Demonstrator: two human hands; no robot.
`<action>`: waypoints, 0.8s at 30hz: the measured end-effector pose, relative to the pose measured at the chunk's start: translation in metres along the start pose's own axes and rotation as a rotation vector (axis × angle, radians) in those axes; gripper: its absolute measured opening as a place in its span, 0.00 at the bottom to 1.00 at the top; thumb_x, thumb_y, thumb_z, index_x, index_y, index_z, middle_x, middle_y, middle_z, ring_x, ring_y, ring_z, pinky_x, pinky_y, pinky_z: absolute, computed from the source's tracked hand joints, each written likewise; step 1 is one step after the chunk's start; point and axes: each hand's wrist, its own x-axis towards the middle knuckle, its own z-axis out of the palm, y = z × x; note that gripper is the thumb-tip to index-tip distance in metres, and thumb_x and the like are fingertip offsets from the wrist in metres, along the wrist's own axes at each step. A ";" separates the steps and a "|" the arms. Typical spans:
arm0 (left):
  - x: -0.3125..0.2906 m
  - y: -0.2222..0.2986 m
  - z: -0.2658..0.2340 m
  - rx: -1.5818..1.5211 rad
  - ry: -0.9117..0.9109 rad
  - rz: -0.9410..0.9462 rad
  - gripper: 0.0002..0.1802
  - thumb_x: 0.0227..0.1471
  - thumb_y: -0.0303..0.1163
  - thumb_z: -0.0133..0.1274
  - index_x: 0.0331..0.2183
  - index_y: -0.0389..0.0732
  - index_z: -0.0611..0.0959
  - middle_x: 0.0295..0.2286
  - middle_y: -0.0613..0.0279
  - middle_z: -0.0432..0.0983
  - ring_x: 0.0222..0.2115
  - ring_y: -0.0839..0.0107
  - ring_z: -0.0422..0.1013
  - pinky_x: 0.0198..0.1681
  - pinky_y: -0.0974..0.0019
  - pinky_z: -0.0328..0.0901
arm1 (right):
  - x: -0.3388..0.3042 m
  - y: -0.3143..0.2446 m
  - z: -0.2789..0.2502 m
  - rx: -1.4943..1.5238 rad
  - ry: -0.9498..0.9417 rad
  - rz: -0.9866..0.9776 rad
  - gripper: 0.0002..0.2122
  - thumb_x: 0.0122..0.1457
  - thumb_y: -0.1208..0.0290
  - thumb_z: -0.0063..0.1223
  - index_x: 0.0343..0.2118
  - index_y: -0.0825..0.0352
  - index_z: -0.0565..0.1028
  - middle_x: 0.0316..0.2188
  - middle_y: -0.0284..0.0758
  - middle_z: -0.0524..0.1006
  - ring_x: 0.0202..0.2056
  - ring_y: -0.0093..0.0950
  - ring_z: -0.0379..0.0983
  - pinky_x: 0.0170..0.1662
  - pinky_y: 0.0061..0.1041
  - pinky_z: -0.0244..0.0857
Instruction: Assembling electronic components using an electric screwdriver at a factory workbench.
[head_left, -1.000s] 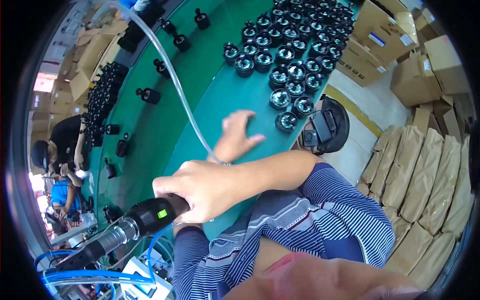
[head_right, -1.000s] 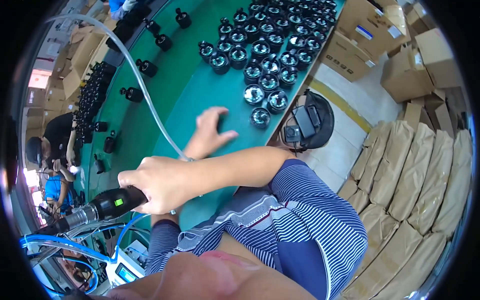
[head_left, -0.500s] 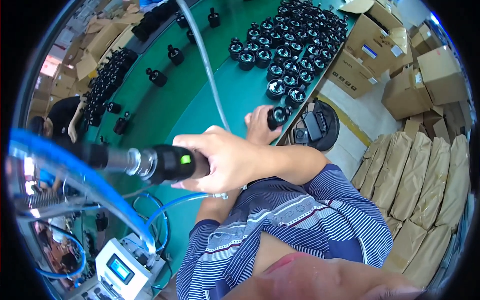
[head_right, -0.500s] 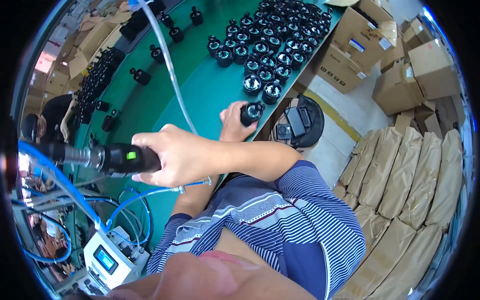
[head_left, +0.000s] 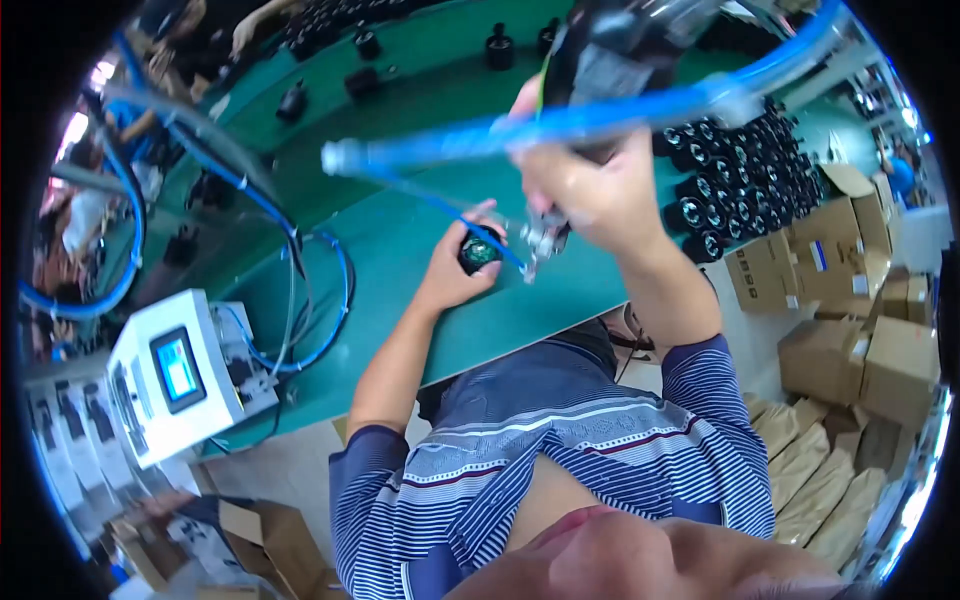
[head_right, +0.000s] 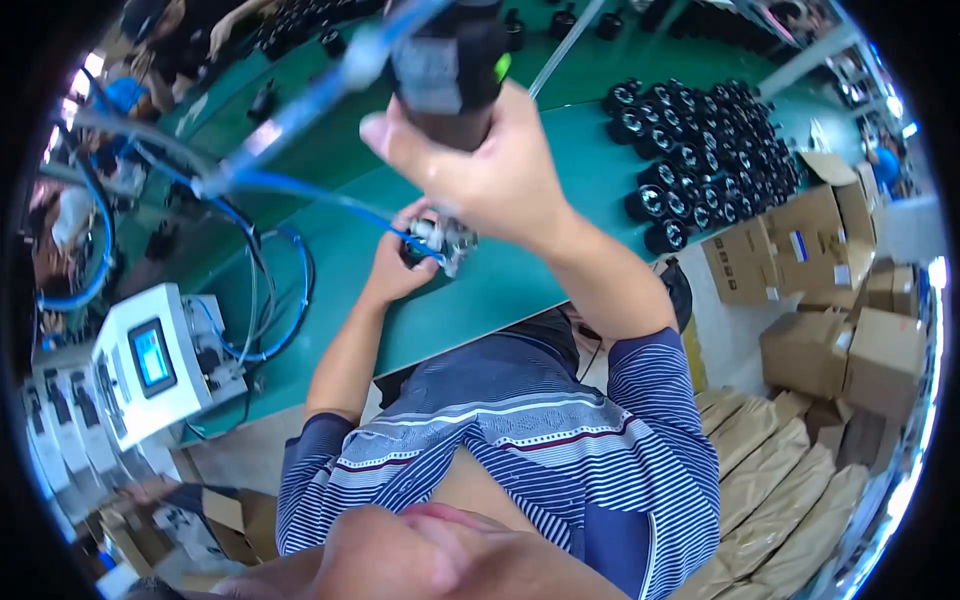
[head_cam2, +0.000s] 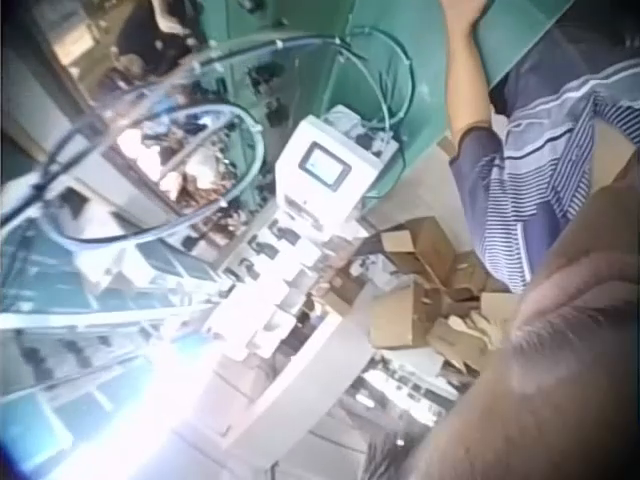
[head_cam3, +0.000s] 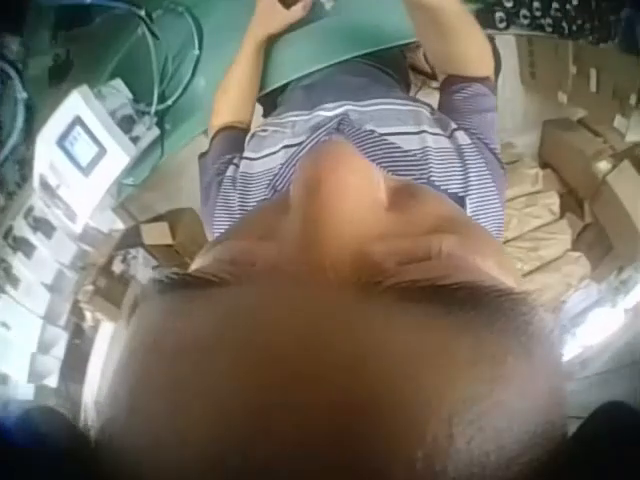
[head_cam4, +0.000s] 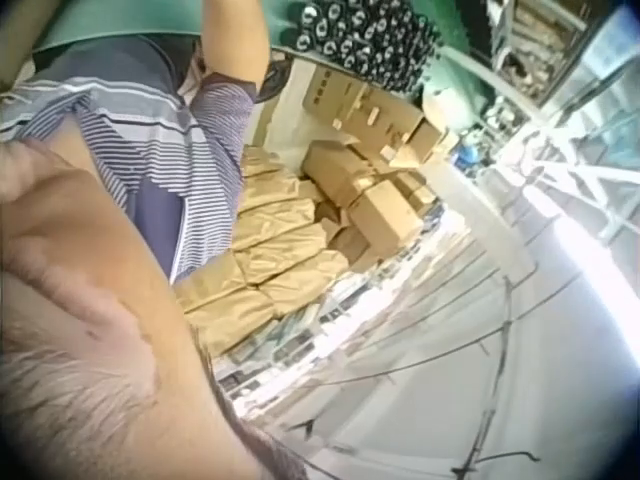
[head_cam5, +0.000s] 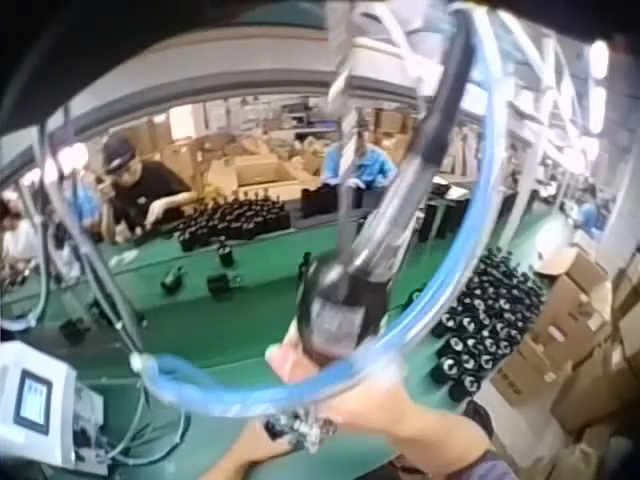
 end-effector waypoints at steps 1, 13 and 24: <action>-0.014 -0.002 -0.017 -0.006 0.028 -0.012 0.42 0.37 0.23 0.70 0.58 0.39 0.76 0.46 0.59 0.81 0.42 0.65 0.77 0.52 0.64 0.69 | 0.009 0.007 0.026 0.008 -0.022 0.020 0.06 0.60 0.78 0.64 0.37 0.69 0.78 0.23 0.30 0.79 0.18 0.19 0.71 0.22 0.17 0.65; -0.033 -0.036 -0.019 0.005 0.105 0.164 0.38 0.33 0.31 0.79 0.48 0.39 0.81 0.37 0.64 0.86 0.33 0.69 0.78 0.44 0.68 0.71 | 0.007 0.048 0.082 0.072 0.002 0.003 0.02 0.65 0.77 0.54 0.39 0.66 0.74 0.15 0.30 0.66 0.14 0.19 0.61 0.19 0.20 0.58; -0.036 -0.033 -0.023 -0.057 0.079 0.132 0.33 0.35 0.29 0.78 0.46 0.40 0.81 0.36 0.65 0.85 0.32 0.70 0.76 0.42 0.67 0.70 | -0.001 0.066 0.078 0.073 0.024 -0.017 0.03 0.66 0.77 0.55 0.41 0.65 0.75 0.16 0.30 0.67 0.15 0.19 0.62 0.19 0.20 0.59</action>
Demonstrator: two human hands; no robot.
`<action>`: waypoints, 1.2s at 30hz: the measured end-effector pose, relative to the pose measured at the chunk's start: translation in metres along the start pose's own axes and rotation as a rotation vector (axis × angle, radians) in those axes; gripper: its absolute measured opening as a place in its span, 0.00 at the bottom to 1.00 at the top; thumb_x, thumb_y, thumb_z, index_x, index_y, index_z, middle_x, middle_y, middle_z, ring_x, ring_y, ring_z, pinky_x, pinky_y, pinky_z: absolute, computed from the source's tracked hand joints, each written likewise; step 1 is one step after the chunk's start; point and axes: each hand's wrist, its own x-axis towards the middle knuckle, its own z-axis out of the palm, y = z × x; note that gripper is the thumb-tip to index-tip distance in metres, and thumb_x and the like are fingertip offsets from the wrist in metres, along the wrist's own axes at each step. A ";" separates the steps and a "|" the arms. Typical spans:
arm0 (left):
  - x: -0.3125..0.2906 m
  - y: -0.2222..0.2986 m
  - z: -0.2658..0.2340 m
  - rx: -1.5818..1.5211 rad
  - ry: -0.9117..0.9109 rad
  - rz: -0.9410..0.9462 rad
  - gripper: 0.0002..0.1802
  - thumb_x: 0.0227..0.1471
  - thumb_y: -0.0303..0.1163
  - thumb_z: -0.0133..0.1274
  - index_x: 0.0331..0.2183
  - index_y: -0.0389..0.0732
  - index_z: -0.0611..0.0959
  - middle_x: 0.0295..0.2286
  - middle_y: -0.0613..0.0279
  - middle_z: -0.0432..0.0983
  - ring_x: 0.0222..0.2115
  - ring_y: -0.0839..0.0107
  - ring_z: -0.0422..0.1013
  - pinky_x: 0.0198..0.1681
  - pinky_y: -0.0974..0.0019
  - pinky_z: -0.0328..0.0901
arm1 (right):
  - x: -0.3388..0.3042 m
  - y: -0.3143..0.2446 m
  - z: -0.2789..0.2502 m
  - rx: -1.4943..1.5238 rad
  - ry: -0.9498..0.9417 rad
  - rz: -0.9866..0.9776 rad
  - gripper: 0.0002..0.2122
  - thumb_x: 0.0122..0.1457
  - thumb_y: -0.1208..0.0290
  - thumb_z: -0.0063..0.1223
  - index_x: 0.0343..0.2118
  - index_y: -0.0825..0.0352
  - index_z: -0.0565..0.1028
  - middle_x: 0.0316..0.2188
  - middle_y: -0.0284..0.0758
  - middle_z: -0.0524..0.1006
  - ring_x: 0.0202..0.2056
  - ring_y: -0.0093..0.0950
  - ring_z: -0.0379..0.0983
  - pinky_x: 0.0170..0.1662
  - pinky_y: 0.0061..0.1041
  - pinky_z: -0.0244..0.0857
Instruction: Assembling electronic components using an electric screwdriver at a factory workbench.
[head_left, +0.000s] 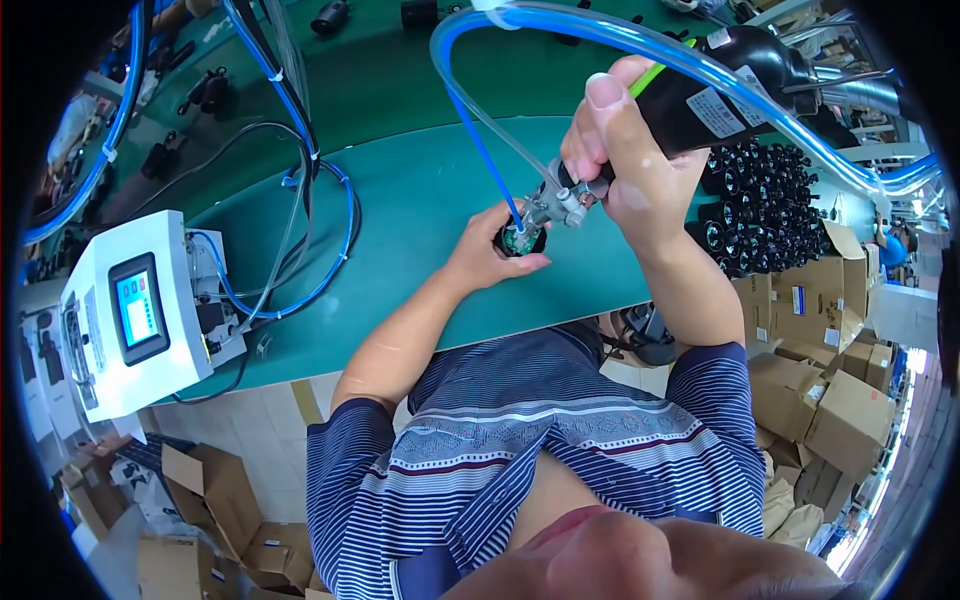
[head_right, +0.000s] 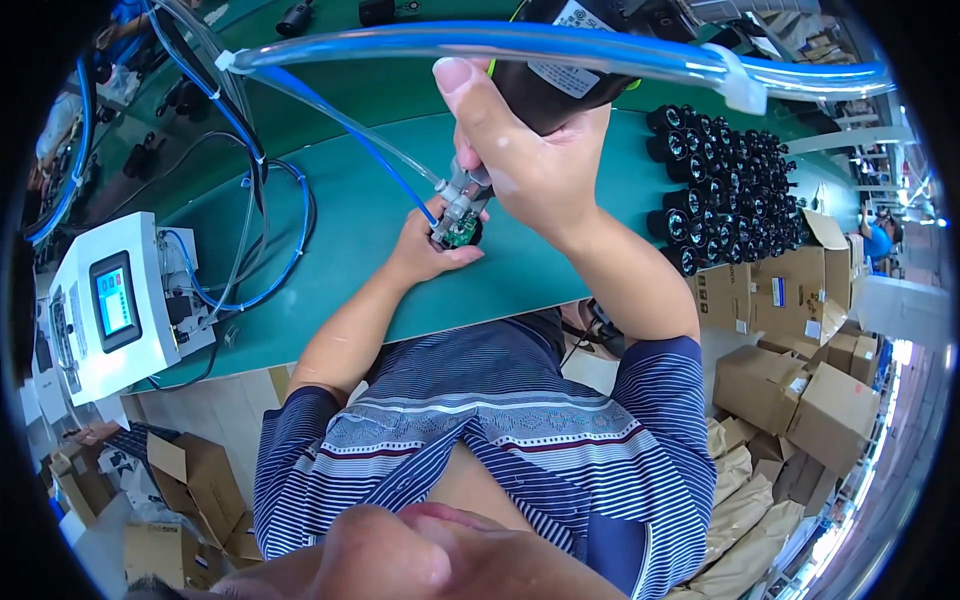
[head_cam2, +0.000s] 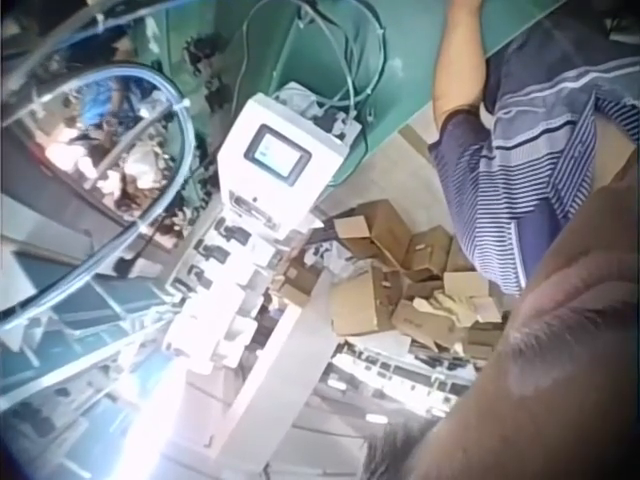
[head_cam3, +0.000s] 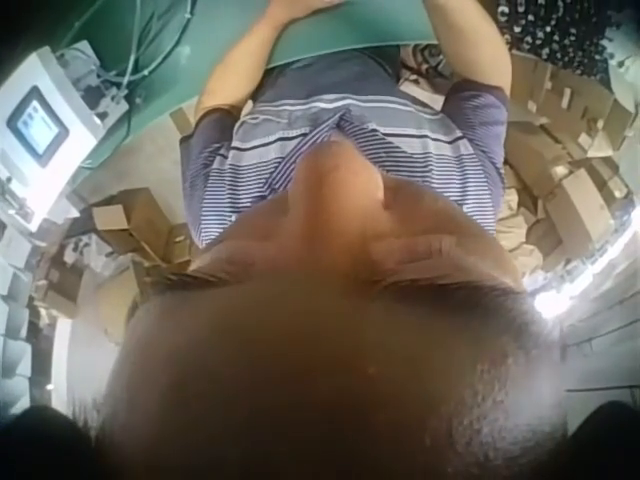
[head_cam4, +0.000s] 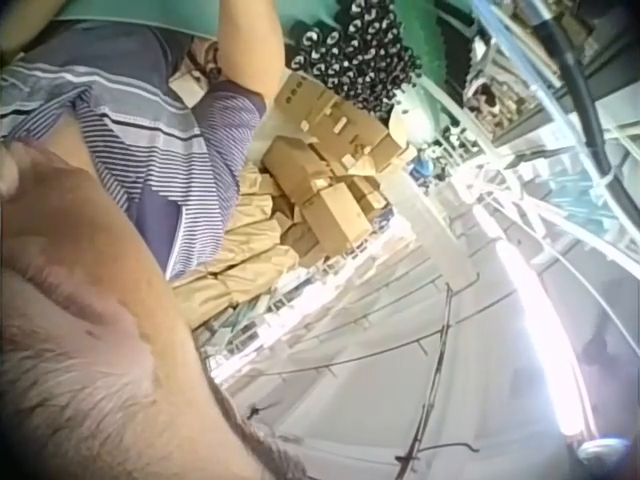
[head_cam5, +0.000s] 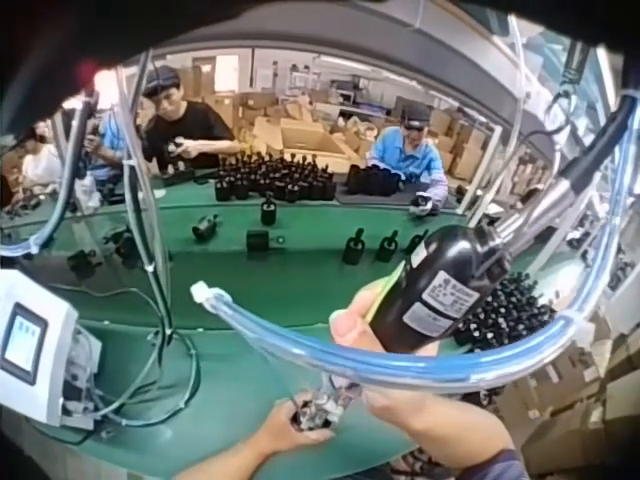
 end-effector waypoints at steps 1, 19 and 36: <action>0.000 -0.001 0.000 0.007 -0.002 0.005 0.33 0.35 0.29 0.77 0.46 0.40 0.81 0.36 0.65 0.85 0.32 0.70 0.76 0.42 0.67 0.70 | 0.000 0.001 -0.001 -0.013 -0.010 -0.013 0.03 0.66 0.77 0.54 0.41 0.65 0.75 0.16 0.30 0.67 0.15 0.19 0.62 0.19 0.20 0.59; 0.015 0.003 0.012 -0.062 -0.027 -0.051 0.40 0.34 0.28 0.78 0.52 0.41 0.78 0.42 0.61 0.83 0.36 0.68 0.77 0.45 0.65 0.71 | 0.022 -0.026 -0.018 -0.028 -0.033 -0.055 0.09 0.60 0.77 0.65 0.42 0.70 0.78 0.19 0.31 0.76 0.15 0.19 0.68 0.19 0.18 0.64; -0.060 0.116 0.006 0.487 0.191 -0.012 0.41 0.35 0.31 0.78 0.52 0.37 0.78 0.45 0.54 0.80 0.43 0.60 0.78 0.50 0.61 0.73 | -0.034 -0.064 -0.060 -0.504 0.390 -0.842 0.13 0.65 0.77 0.48 0.51 0.70 0.71 0.40 0.46 0.76 0.41 0.31 0.76 0.40 0.28 0.73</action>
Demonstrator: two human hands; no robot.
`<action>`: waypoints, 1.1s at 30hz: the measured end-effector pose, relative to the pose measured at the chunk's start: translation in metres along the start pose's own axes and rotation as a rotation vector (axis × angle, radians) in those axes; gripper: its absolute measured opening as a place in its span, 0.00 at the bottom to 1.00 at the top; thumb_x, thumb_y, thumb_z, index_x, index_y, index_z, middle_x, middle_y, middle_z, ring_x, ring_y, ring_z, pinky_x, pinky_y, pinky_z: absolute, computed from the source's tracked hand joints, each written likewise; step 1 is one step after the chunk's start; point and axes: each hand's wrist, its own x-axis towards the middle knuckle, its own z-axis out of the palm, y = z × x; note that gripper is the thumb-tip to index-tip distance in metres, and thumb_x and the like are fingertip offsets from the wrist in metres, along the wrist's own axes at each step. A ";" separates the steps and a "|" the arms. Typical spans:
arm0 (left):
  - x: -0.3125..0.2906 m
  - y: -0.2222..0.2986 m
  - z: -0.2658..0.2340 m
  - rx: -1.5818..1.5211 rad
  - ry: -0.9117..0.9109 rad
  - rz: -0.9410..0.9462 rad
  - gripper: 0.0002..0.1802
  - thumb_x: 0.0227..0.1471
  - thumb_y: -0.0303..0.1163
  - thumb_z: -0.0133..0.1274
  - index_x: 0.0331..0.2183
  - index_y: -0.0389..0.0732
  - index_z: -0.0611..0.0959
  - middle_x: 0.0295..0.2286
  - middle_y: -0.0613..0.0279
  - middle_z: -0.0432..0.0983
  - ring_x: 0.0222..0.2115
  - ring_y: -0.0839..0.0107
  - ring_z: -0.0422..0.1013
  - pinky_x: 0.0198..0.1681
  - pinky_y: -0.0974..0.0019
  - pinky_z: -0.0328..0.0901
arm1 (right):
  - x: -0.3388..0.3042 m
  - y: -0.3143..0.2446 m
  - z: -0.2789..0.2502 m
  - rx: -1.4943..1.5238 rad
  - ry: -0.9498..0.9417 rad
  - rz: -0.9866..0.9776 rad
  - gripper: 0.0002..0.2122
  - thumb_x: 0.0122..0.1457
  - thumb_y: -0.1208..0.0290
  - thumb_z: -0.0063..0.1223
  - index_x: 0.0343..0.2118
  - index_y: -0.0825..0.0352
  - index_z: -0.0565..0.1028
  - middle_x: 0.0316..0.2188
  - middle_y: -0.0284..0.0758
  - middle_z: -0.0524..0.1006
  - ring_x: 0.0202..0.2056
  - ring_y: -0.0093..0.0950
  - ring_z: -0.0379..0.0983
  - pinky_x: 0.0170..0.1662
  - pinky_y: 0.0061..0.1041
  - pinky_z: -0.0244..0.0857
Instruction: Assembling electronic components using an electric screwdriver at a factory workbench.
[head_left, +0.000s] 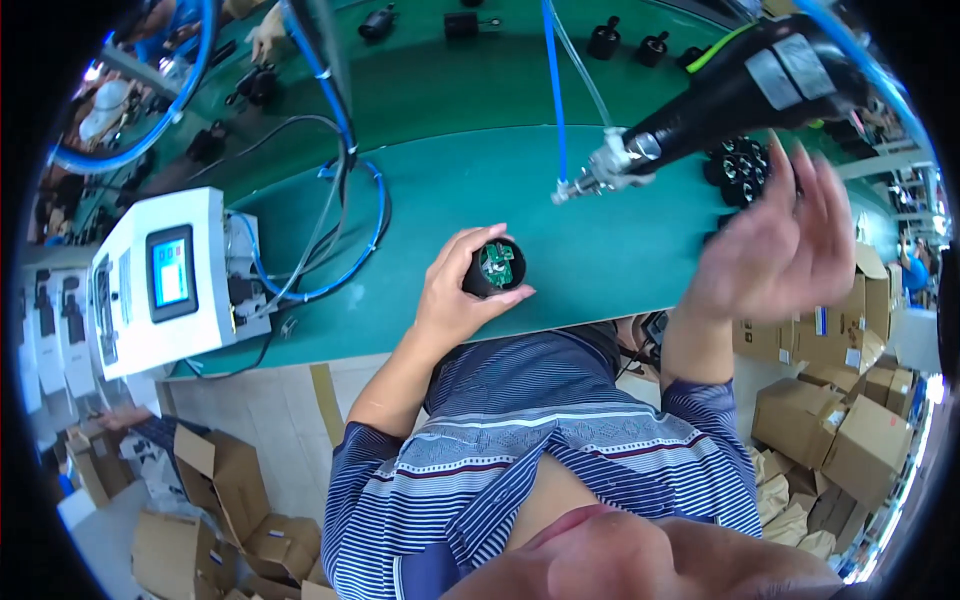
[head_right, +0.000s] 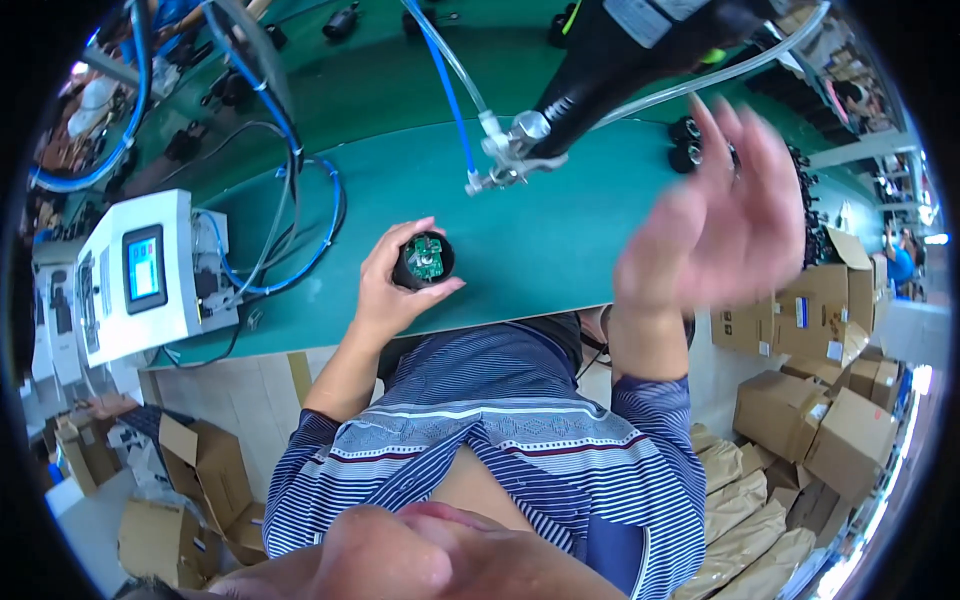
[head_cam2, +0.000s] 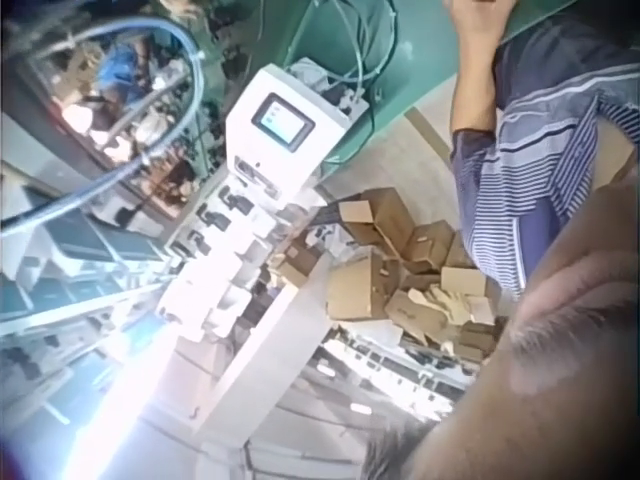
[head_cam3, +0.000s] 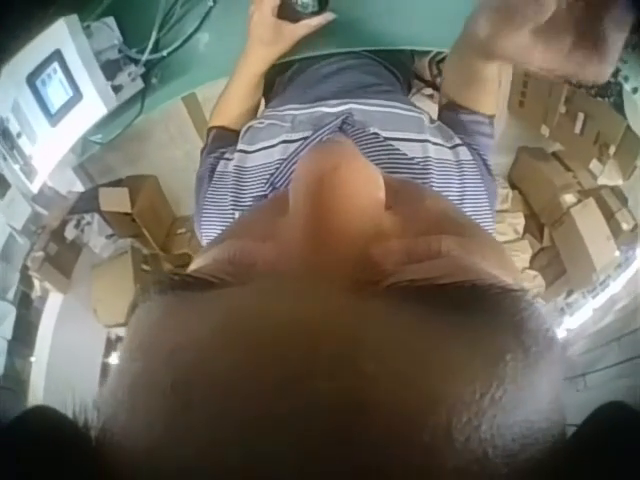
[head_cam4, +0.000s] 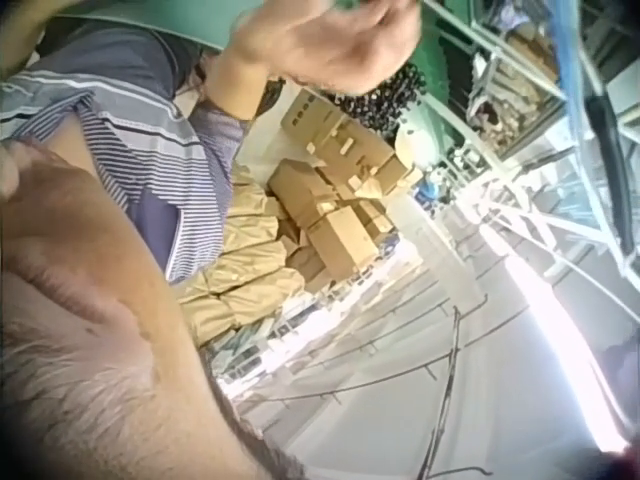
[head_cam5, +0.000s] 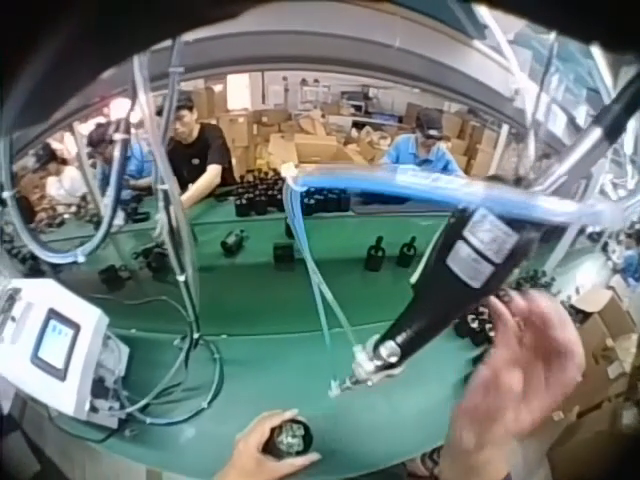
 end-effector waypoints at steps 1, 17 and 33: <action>-0.012 0.004 -0.001 0.020 0.024 -0.019 0.40 0.35 0.31 0.78 0.52 0.37 0.78 0.45 0.54 0.80 0.43 0.59 0.78 0.49 0.60 0.73 | -0.010 -0.023 -0.020 -0.097 -0.165 -0.084 0.10 0.58 0.82 0.55 0.43 0.69 0.78 0.40 0.42 0.77 0.39 0.32 0.77 0.40 0.29 0.74; -0.119 0.070 0.030 0.315 0.028 0.055 0.38 0.32 0.29 0.78 0.47 0.36 0.78 0.42 0.54 0.82 0.39 0.57 0.78 0.46 0.60 0.73 | -0.132 -0.118 -0.087 -0.048 -1.131 0.253 0.09 0.51 0.82 0.66 0.36 0.67 0.80 0.31 0.33 0.77 0.26 0.29 0.73 0.28 0.25 0.69; -0.126 0.086 0.052 0.269 -0.055 -0.008 0.41 0.32 0.29 0.79 0.50 0.39 0.78 0.44 0.54 0.80 0.42 0.60 0.78 0.48 0.60 0.74 | -0.123 -0.120 -0.112 -0.084 -1.113 0.166 0.10 0.51 0.81 0.66 0.37 0.67 0.80 0.31 0.32 0.75 0.23 0.28 0.71 0.26 0.25 0.67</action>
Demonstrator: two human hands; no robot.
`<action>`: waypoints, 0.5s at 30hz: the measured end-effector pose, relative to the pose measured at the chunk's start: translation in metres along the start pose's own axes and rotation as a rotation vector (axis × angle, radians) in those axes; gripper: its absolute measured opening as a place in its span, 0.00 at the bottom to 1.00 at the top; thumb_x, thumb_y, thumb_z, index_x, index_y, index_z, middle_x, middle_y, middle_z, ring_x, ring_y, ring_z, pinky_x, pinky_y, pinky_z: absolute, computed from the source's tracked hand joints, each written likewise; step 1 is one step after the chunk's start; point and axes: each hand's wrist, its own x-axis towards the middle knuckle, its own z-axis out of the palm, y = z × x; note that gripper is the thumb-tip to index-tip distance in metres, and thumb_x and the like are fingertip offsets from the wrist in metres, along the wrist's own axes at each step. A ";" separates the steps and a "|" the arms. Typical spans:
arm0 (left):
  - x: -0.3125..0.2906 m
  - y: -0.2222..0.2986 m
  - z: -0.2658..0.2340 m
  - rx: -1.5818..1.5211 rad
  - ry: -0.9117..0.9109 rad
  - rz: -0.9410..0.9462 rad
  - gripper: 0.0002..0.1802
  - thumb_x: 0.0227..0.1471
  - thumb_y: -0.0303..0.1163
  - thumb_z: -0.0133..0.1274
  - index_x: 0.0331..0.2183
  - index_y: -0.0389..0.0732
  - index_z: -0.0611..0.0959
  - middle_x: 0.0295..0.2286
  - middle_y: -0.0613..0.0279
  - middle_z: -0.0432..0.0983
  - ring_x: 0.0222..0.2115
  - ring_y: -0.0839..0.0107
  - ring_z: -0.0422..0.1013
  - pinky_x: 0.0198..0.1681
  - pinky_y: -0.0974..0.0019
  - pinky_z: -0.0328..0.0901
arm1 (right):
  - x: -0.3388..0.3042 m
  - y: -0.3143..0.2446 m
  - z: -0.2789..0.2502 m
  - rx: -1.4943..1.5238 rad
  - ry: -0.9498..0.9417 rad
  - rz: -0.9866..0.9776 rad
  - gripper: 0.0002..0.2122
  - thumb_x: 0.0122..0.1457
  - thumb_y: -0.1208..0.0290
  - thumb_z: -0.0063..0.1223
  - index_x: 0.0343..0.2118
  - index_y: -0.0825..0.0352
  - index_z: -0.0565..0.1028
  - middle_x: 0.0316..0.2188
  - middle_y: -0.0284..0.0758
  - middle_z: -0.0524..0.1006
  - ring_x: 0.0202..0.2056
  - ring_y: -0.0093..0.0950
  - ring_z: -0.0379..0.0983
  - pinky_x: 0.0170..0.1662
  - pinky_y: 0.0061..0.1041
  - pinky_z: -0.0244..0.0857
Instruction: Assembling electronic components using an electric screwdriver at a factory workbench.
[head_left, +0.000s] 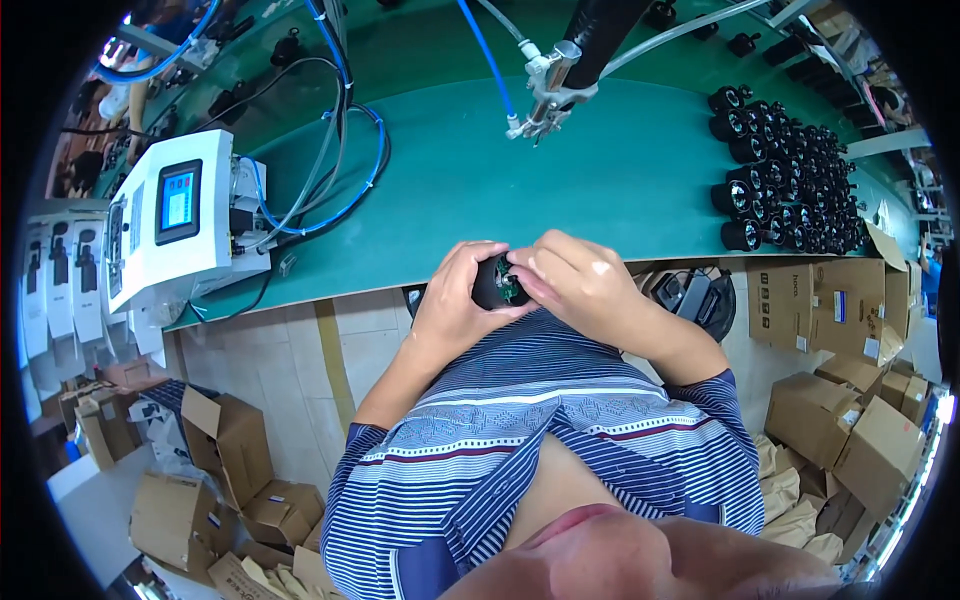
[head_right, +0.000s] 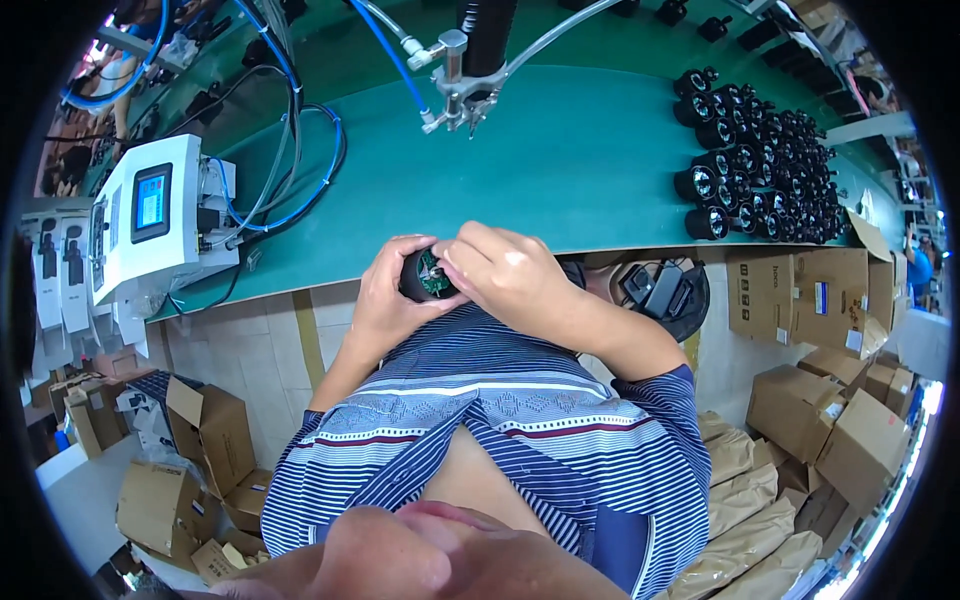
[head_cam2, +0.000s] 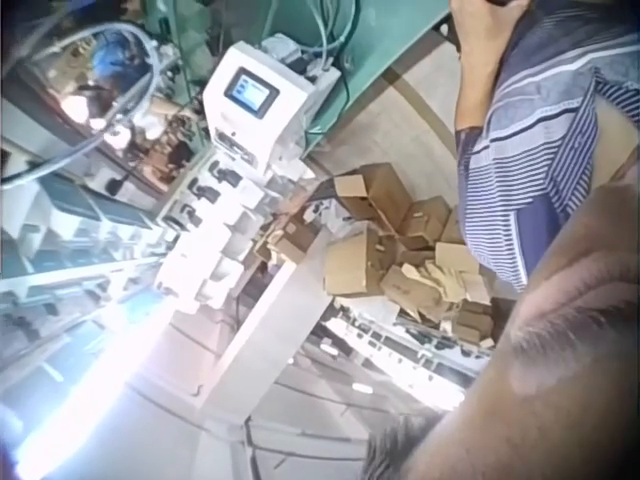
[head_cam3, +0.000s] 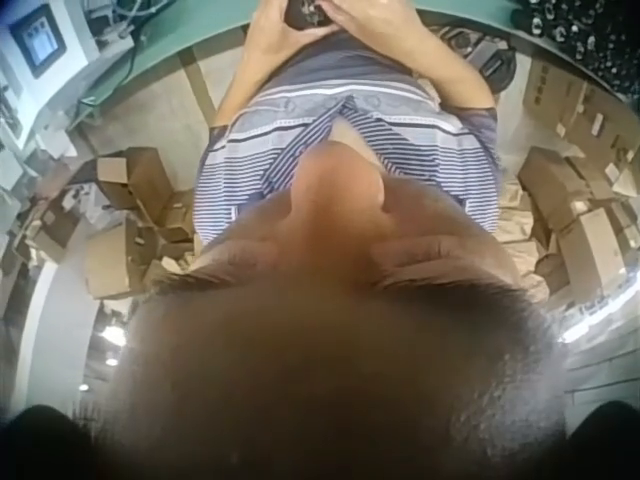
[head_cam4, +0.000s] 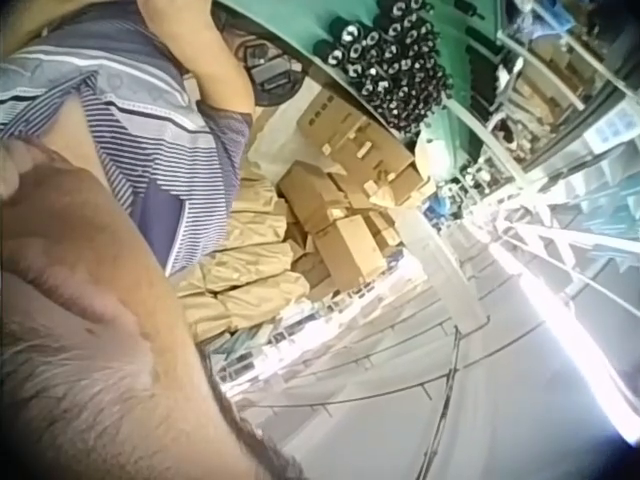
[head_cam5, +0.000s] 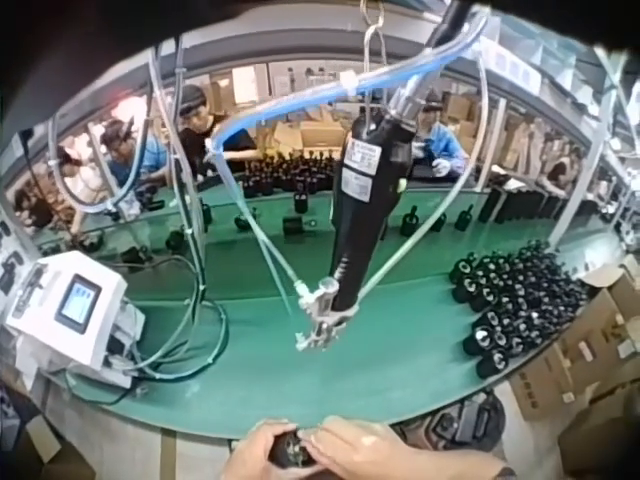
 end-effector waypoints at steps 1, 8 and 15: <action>0.002 0.000 0.001 -0.001 -0.003 0.000 0.41 0.32 0.29 0.79 0.50 0.39 0.78 0.44 0.54 0.80 0.42 0.60 0.78 0.48 0.60 0.74 | 0.000 0.002 -0.001 0.000 0.000 0.003 0.10 0.51 0.81 0.66 0.37 0.67 0.80 0.31 0.32 0.75 0.23 0.28 0.71 0.26 0.25 0.67; 0.010 -0.004 0.003 -0.008 -0.049 -0.008 0.39 0.32 0.29 0.78 0.49 0.38 0.78 0.42 0.55 0.80 0.41 0.59 0.78 0.47 0.60 0.73 | -0.002 0.011 -0.002 -0.032 -0.086 -0.058 0.09 0.54 0.77 0.62 0.39 0.66 0.78 0.32 0.32 0.72 0.23 0.28 0.71 0.26 0.26 0.69; 0.016 -0.018 0.005 -0.080 -0.044 0.045 0.41 0.31 0.29 0.79 0.50 0.38 0.78 0.43 0.54 0.80 0.42 0.58 0.78 0.48 0.59 0.73 | 0.002 0.018 0.006 0.045 -0.048 -0.003 0.07 0.52 0.79 0.64 0.34 0.67 0.79 0.31 0.32 0.72 0.22 0.25 0.69 0.24 0.23 0.67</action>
